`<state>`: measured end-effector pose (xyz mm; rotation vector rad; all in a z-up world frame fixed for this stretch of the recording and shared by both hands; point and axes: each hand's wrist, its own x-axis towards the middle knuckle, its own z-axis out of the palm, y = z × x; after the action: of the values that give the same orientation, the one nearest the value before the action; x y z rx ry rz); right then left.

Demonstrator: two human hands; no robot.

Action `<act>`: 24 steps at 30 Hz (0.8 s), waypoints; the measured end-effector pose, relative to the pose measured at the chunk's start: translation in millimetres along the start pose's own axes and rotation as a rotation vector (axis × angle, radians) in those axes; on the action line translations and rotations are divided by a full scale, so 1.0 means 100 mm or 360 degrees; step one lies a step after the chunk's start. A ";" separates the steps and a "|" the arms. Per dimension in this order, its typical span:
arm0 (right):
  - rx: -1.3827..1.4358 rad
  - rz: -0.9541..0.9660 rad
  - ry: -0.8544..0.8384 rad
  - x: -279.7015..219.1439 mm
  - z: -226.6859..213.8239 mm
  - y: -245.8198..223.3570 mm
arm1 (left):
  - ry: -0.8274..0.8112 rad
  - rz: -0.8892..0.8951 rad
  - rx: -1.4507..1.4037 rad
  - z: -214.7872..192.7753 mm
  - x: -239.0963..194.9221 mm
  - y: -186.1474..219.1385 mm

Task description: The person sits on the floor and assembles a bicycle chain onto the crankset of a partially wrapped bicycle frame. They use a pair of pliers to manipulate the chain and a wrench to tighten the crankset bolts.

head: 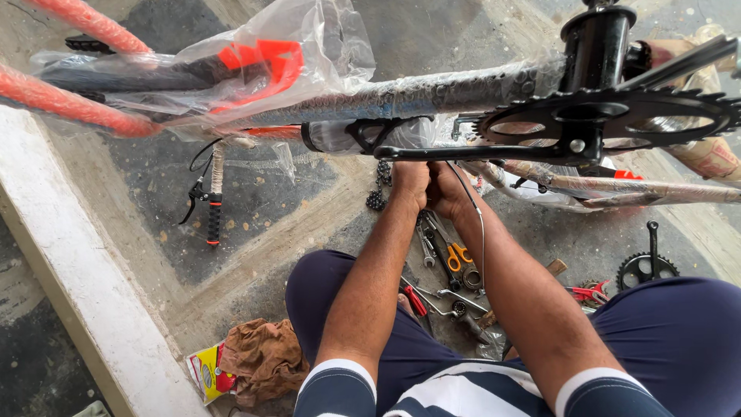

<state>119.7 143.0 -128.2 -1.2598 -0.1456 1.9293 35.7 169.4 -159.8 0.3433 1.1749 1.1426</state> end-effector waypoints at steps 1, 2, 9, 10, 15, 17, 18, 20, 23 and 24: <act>0.0023 0.0009 -0.0030 0.02 0.01 -0.02 | -0.0001 0.0006 0.0034 0.00 0.01 -0.01; 0.0047 0.0018 -0.0060 0.06 0.02 -0.04 | -0.0001 0.0013 0.0068 -0.01 -0.01 -0.02; 0.0130 -0.0035 -0.0104 0.26 -0.06 0.01 | -0.0131 -0.0072 0.0212 -0.02 -0.10 0.11; -0.0009 -0.0017 -0.0005 0.23 -0.07 -0.03 | -0.0157 -0.0061 0.0258 -0.01 -0.12 0.14; -0.0738 -0.0133 0.0202 -0.03 -0.21 -0.18 | -0.0117 0.0626 0.1614 0.02 -0.26 0.37; -0.0984 -0.0314 0.0259 -0.14 -0.33 -0.24 | -0.0109 0.0661 0.1879 0.06 -0.32 0.48; -0.0889 -0.0331 0.0261 -0.19 -0.38 -0.23 | -0.0107 0.0675 0.2011 0.08 -0.36 0.51; -0.0715 -0.0385 0.0246 -0.23 -0.40 -0.27 | -0.0031 0.0904 0.2191 0.13 -0.42 0.57; -0.0276 -0.0468 0.0164 -0.27 -0.43 -0.25 | 0.0046 0.1416 0.2135 0.12 -0.41 0.55; -0.0212 -0.0471 0.0168 -0.27 -0.43 -0.24 | 0.0061 0.1618 0.2055 0.11 -0.36 0.52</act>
<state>172.9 126.9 -118.6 -1.3415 -0.3896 1.6184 20.2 165.8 -97.6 2.0817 1.7113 1.0207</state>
